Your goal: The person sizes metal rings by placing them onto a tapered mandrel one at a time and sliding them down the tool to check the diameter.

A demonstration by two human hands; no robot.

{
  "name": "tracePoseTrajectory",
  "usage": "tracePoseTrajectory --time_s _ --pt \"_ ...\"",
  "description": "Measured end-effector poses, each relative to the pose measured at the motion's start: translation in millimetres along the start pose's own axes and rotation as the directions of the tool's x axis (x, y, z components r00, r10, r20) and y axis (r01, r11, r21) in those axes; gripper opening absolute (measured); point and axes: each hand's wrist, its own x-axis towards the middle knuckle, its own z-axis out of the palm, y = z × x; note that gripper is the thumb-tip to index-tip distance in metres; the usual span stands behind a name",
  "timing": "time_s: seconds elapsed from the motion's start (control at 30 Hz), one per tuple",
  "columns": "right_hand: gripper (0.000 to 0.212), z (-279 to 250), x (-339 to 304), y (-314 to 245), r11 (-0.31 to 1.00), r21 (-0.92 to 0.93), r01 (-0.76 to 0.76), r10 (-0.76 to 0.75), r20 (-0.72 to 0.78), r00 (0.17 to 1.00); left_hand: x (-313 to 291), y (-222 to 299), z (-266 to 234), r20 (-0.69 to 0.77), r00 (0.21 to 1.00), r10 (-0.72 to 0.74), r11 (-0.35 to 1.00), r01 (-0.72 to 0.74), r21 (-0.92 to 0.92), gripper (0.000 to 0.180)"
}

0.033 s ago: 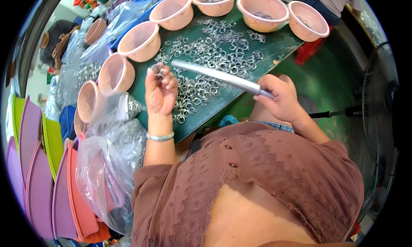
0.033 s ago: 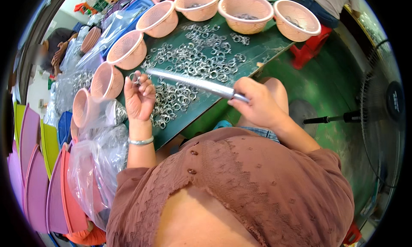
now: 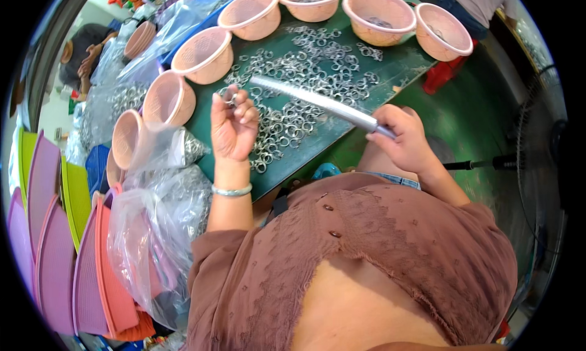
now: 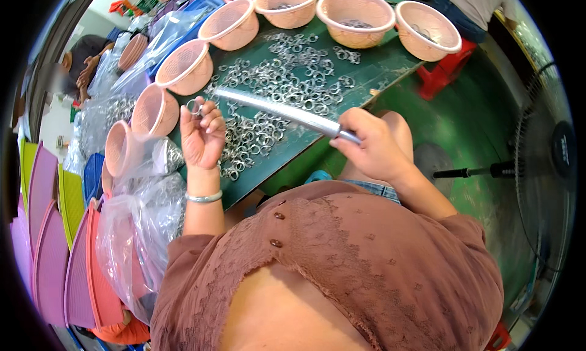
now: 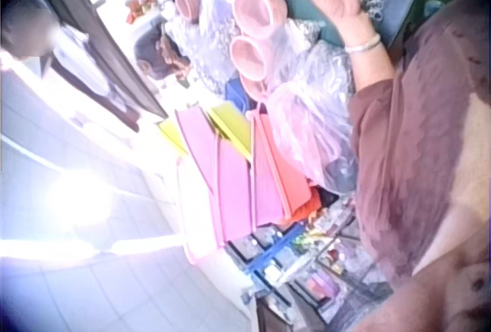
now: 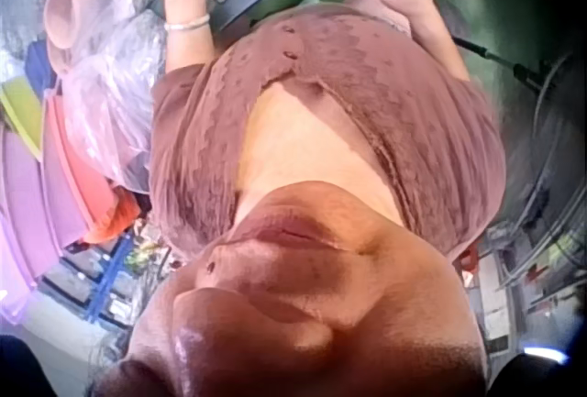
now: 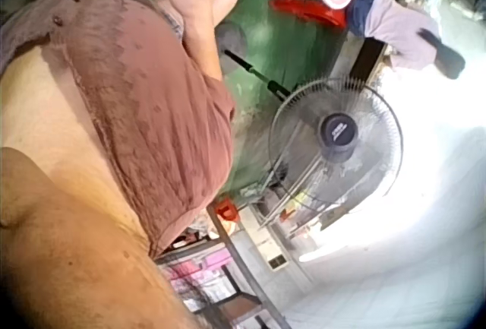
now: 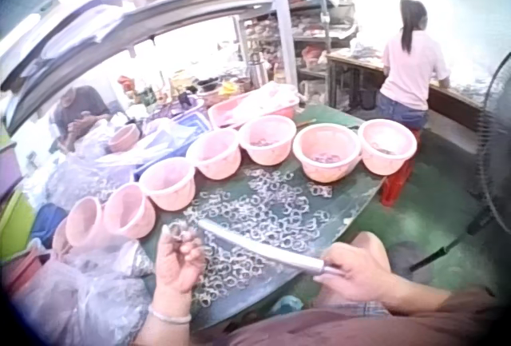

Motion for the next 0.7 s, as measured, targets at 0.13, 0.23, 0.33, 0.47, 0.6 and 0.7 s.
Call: tracePoseTrajectory --time_s 0.13,0.23,0.33,0.47,0.6,0.7 --pt "0.016 0 -6 10 0.982 0.13 -0.139 0.149 -0.068 0.986 -3 -11 1 0.099 0.989 -0.106 0.972 0.124 -0.2 0.04" --pt "0.016 2 -7 12 0.968 0.207 -0.142 0.167 -0.113 0.979 -6 -13 2 0.147 0.983 -0.109 0.97 0.137 -0.203 0.041" --pt "0.016 3 -8 15 0.96 0.246 -0.136 0.171 -0.125 0.977 -8 -15 4 0.15 0.981 -0.127 0.965 0.157 -0.208 0.041" --pt "0.016 5 -9 14 0.973 0.208 -0.098 0.124 -0.12 0.985 -12 -16 5 0.16 0.979 -0.129 0.971 0.157 -0.18 0.04" --pt "0.016 5 -10 12 0.981 0.174 -0.087 0.108 -0.112 0.988 -16 -15 10 0.126 0.987 -0.101 0.984 0.118 -0.134 0.034" --pt "0.016 5 -11 12 0.983 0.162 -0.088 0.108 -0.117 0.987 -19 -15 10 0.122 0.989 -0.086 0.987 0.101 -0.121 0.033"
